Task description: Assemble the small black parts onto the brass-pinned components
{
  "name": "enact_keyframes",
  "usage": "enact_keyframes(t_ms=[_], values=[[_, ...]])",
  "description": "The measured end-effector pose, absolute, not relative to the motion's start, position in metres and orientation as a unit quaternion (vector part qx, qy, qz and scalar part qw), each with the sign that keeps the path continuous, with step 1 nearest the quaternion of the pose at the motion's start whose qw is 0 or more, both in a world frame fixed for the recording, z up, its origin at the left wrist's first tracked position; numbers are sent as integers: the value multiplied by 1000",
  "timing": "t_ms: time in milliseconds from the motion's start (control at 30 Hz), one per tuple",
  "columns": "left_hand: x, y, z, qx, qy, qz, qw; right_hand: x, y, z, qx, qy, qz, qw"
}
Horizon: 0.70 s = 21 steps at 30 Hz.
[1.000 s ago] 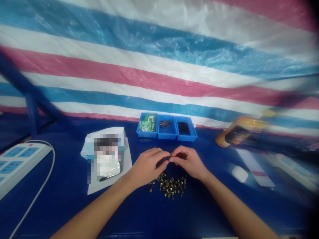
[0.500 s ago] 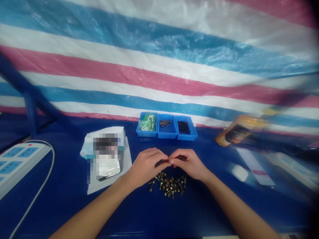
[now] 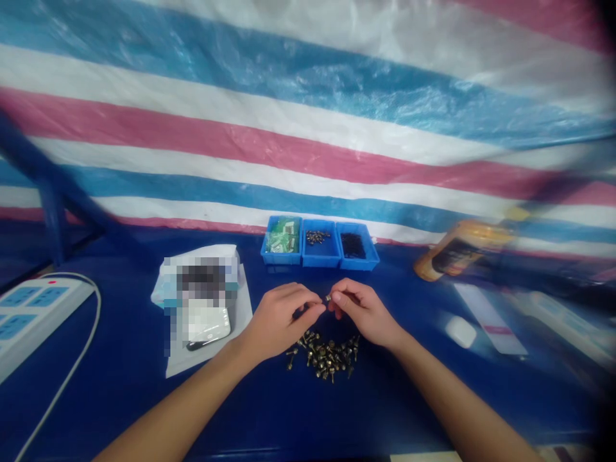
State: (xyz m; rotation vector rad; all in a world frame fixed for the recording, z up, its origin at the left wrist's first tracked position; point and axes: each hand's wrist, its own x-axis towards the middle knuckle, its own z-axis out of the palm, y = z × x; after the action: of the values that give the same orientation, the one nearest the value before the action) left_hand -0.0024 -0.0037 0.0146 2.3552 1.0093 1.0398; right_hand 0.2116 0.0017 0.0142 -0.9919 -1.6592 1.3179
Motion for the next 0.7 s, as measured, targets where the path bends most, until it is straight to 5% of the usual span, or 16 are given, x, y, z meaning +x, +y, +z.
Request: enact_keyframes(t_ms=[400,700], values=[[-2,-2,9,847,371,346,156,219,16,15,-385,-417,664,487],[-2,2,8,833,483,252,97,221,17,12,-432,-492,624,427]])
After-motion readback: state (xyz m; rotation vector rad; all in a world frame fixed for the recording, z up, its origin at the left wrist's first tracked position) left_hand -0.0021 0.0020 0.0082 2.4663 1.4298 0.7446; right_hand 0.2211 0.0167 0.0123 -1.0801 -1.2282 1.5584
